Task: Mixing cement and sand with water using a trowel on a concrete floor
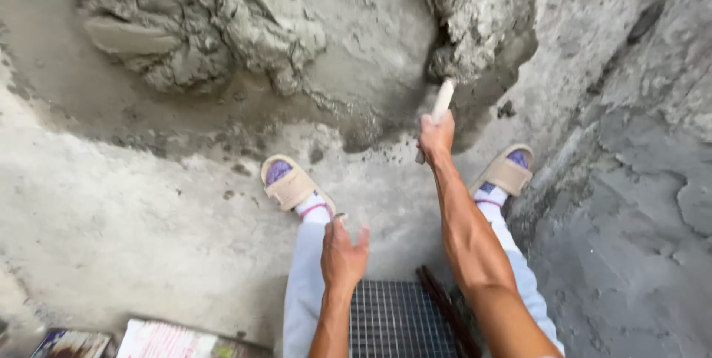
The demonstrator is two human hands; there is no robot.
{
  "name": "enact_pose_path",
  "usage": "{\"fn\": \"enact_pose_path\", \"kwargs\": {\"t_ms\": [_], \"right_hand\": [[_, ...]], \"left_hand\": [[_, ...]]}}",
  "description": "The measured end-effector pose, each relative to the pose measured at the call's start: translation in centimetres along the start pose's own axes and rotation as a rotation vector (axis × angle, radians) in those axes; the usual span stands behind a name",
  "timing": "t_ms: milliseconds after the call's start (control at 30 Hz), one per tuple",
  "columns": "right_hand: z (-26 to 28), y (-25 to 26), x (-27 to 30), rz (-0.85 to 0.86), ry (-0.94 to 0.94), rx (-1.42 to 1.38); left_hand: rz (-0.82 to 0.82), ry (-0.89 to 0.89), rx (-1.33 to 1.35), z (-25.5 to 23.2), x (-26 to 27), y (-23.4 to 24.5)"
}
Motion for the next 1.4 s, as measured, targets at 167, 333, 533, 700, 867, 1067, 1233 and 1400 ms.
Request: {"fn": "enact_pose_path", "kwargs": {"t_ms": [167, 333, 533, 700, 867, 1067, 1233, 1400], "right_hand": [[2.7, -3.8, 3.7, 0.079, 0.057, -0.030], [9.2, -10.1, 8.0, 0.103, 0.283, 0.142], [17.2, -14.8, 13.7, 0.295, 0.571, 0.492], [16.5, -7.1, 17.1, 0.094, 0.701, 0.417], [-1.3, 6.5, 8.7, -0.058, 0.175, 0.396], [-1.2, 13.4, 2.6, -0.102, -0.413, -0.063], [1.6, 7.7, -12.6, 0.232, 0.078, -0.068], [15.7, 0.3, -4.1, 0.260, 0.163, 0.473]], "left_hand": [[0.286, 0.154, -0.116, 1.1, 0.0, -1.1], [0.358, 0.148, -0.139, 1.9, -0.3, -1.4], [0.364, 0.152, -0.089, 1.1, -0.3, -1.5], [0.387, 0.145, -0.075, 0.3, -0.8, -2.0], [0.415, 0.147, -0.147, 0.6, 0.3, -3.0], [0.497, 0.165, -0.173, -0.3, 0.9, -3.7], [0.465, 0.153, -0.182, -0.3, 0.5, -3.1], [0.477, 0.149, -0.154, -0.2, 1.0, -2.2]]}}
Point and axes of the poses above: each hand's wrist, its own x-axis away from the middle knuckle, its own y-axis out of the back of the hand, z = x × y, the point moved 7 cm from there along -x, towards the middle knuckle, and after that the axes turned 7 degrees about z, right-handed, at the moved point
